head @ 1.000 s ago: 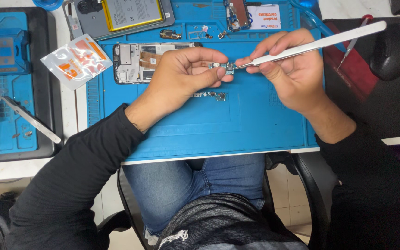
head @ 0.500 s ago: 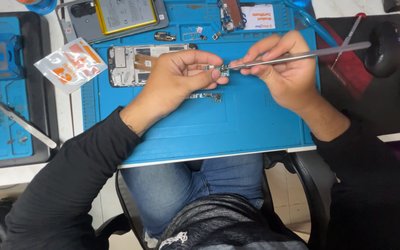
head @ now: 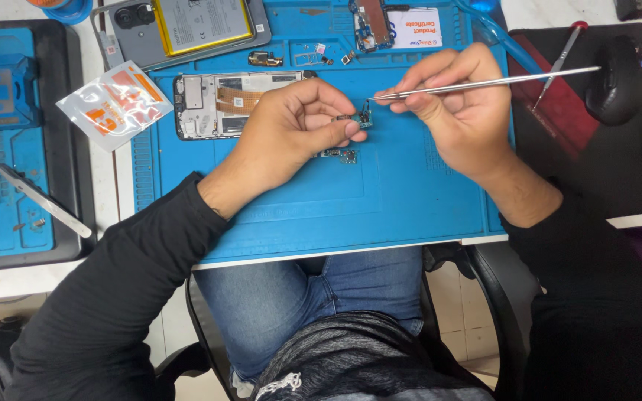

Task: The person uses multimeter probes to test a battery, then disassembles a smartphone by removing the battery and a small circuit board. They open a package of adhesive strips, apply one to the circuit board using tweezers, and place the board back into the phone chassis.

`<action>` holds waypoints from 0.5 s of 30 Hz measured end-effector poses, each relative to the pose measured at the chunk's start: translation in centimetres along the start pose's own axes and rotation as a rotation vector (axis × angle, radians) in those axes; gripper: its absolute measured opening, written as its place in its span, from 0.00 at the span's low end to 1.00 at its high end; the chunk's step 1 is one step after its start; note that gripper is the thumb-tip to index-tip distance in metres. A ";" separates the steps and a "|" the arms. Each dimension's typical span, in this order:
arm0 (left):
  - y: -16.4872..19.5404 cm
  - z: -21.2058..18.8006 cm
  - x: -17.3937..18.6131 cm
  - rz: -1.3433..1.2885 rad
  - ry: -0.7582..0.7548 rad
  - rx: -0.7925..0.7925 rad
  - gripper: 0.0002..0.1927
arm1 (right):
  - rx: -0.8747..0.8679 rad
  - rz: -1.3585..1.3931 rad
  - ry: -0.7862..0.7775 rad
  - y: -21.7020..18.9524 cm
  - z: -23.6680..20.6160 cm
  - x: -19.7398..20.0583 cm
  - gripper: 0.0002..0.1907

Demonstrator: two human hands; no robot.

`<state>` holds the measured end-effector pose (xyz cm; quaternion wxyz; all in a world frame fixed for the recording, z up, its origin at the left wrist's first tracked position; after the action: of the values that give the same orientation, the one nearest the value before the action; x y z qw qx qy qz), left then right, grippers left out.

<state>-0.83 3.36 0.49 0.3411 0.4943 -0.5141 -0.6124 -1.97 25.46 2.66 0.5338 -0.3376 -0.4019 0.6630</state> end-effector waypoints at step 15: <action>1.7 -0.4 -0.3 0.364 0.077 -0.330 0.08 | 0.053 -0.032 -0.008 -0.2 0.4 0.4 0.13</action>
<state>-0.52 3.08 2.18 0.5411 0.3541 -0.4744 -0.5973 -2.30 25.76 2.96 0.5515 -0.3142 -0.3919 0.6660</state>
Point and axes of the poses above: each hand's wrist, its own z-axis towards the middle knuckle, its own x-axis out of the back of the hand, y = z × x, the point moved 5 cm from there along z, towards the middle knuckle, and after that the axes turned 14 degrees about y, right-handed, at the moved point
